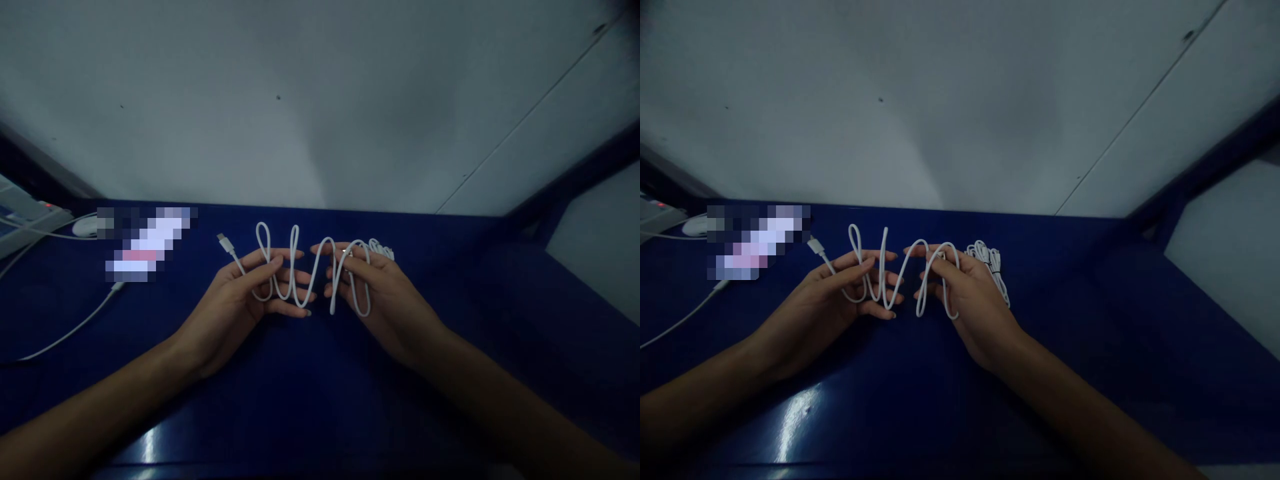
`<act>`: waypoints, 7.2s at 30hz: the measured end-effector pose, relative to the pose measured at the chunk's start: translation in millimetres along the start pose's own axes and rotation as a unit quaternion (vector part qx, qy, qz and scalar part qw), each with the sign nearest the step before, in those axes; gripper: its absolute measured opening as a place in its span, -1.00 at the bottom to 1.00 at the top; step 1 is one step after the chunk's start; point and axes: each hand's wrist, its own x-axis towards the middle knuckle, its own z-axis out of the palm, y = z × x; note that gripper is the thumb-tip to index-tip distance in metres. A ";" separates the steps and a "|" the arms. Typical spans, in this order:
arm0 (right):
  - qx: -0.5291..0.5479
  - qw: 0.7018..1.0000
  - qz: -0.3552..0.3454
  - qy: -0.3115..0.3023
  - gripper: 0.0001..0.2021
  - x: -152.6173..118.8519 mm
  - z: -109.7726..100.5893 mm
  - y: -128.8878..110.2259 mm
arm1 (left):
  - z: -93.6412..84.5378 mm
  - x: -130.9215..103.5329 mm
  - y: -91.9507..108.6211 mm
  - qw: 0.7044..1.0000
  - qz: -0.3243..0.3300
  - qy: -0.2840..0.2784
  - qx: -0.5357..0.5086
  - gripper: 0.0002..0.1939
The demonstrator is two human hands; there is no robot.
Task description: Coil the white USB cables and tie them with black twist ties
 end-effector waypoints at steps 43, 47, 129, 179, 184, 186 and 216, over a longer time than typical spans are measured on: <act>0.116 0.992 0.052 0.002 -0.68 -3.5 -0.4 -5.6 | -1.2 -1.0 0.4 1.000 0.012 0.025 -0.002 -0.77; 0.125 0.990 0.066 0.009 -0.72 -3.8 1.3 -8.1 | -1.1 -1.3 0.9 1.000 0.012 0.020 -0.003 -0.77; -0.119 0.993 -0.027 0.011 -0.73 7.4 -17.8 -4.5 | 6.0 -2.4 3.7 0.997 -0.010 0.059 0.051 -0.66; -0.263 0.949 -0.173 0.016 -0.79 1.2 -10.1 -3.4 | 5.3 -0.9 2.0 0.994 -0.002 0.095 0.044 -0.68; -0.245 0.964 -0.101 0.009 -0.71 1.5 -12.7 -7.9 | 4.1 -1.4 2.7 0.995 0.003 0.091 0.038 -0.70; -0.262 0.960 -0.095 0.018 -0.69 0.5 -13.5 -10.1 | 3.9 -2.1 3.0 0.995 0.006 0.092 0.039 -0.70; -0.160 0.980 -0.063 0.101 -0.72 4.4 -14.4 -7.9 | 5.9 -2.8 6.8 0.995 -0.026 0.060 0.070 -0.74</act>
